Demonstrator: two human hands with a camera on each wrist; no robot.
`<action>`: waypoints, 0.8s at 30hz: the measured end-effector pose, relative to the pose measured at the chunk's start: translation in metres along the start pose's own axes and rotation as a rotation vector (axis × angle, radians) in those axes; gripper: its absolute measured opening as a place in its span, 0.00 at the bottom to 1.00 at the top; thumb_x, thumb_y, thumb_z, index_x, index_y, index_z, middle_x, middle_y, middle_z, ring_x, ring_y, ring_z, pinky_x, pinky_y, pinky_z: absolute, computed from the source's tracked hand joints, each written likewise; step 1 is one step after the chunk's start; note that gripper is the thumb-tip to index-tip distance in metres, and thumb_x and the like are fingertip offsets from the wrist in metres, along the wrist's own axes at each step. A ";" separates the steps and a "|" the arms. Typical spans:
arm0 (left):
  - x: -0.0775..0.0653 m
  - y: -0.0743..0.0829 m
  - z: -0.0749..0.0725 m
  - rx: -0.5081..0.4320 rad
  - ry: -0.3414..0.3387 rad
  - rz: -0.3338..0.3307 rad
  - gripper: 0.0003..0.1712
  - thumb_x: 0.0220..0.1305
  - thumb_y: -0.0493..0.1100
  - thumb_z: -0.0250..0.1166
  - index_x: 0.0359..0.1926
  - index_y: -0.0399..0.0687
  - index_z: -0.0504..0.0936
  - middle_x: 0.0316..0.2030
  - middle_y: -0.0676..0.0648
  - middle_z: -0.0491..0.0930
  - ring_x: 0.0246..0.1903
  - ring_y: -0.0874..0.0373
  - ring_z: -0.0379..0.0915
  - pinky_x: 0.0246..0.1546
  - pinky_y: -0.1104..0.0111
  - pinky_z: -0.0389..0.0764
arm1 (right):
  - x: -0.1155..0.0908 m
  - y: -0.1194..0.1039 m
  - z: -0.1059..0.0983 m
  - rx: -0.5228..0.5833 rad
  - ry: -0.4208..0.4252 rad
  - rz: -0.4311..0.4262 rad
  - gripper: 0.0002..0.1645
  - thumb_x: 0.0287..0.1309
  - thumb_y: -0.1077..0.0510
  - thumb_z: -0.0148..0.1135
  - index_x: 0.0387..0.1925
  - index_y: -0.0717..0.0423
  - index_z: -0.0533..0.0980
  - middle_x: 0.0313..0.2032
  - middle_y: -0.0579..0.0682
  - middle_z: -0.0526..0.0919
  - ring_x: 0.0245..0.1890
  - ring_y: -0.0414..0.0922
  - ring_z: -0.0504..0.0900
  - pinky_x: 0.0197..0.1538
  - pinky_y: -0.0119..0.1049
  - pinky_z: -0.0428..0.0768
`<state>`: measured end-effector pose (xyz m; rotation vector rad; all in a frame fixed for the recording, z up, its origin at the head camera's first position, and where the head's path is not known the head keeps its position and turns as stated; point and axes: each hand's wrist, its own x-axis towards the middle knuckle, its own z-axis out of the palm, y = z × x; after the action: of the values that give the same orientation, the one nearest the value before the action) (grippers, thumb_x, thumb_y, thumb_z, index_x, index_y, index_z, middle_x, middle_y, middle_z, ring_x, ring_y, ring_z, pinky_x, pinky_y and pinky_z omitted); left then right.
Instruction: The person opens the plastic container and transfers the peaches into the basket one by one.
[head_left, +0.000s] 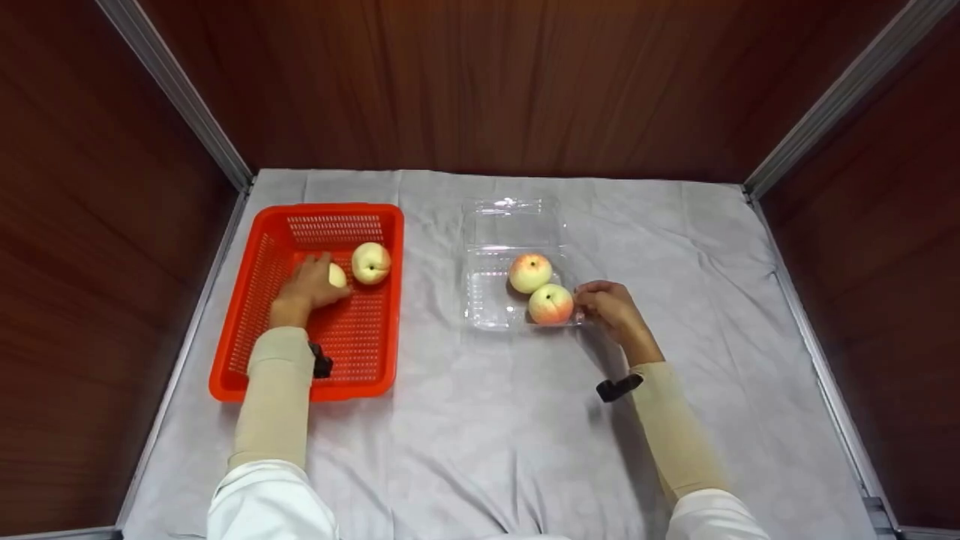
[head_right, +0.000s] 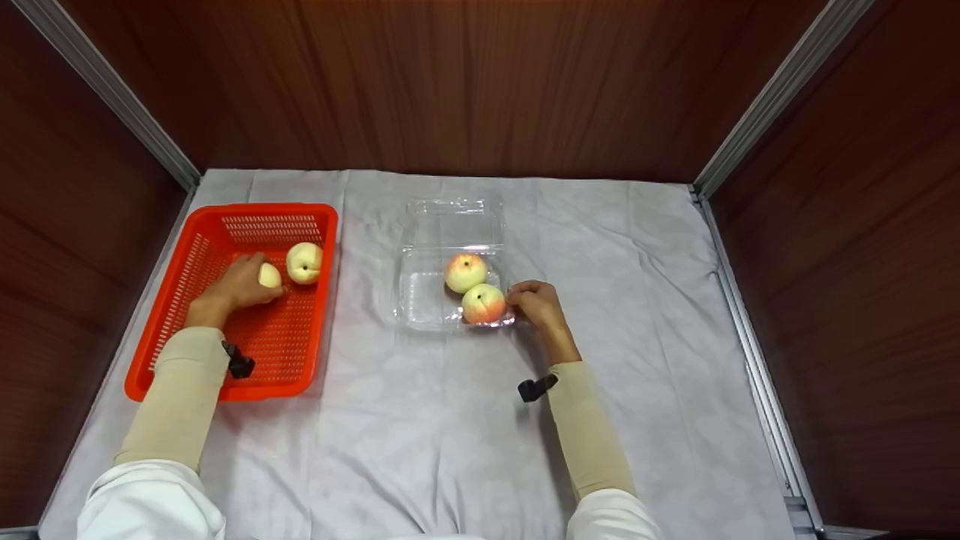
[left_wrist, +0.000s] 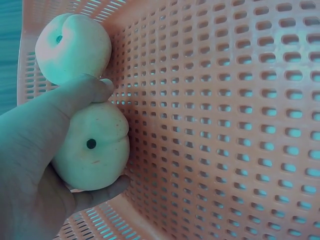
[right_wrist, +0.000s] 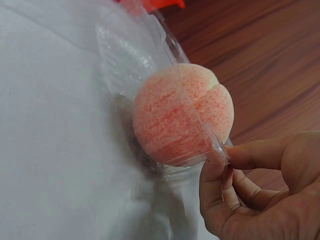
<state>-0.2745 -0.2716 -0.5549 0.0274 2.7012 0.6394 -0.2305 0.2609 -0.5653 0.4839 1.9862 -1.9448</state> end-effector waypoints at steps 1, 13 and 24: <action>0.000 0.000 0.000 -0.003 0.000 0.001 0.52 0.71 0.55 0.66 0.83 0.36 0.51 0.79 0.24 0.52 0.75 0.25 0.54 0.71 0.32 0.65 | 0.000 0.000 0.000 0.000 0.000 0.000 0.14 0.66 0.70 0.61 0.51 0.72 0.75 0.26 0.44 0.82 0.22 0.37 0.80 0.31 0.29 0.82; -0.001 -0.001 0.000 -0.020 0.010 0.004 0.50 0.71 0.56 0.67 0.81 0.37 0.55 0.76 0.25 0.55 0.73 0.27 0.56 0.68 0.32 0.69 | 0.001 -0.004 -0.002 0.003 -0.023 0.028 0.18 0.68 0.68 0.61 0.56 0.73 0.73 0.28 0.44 0.81 0.24 0.37 0.81 0.34 0.30 0.82; -0.001 0.000 -0.001 -0.025 0.008 -0.006 0.50 0.71 0.58 0.66 0.82 0.38 0.55 0.78 0.25 0.53 0.76 0.26 0.53 0.69 0.31 0.67 | 0.001 -0.004 -0.002 -0.008 -0.022 0.032 0.18 0.67 0.68 0.61 0.56 0.73 0.74 0.28 0.45 0.81 0.25 0.38 0.81 0.34 0.31 0.83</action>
<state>-0.2740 -0.2717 -0.5540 0.0097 2.6999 0.6731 -0.2331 0.2624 -0.5618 0.4878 1.9604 -1.9141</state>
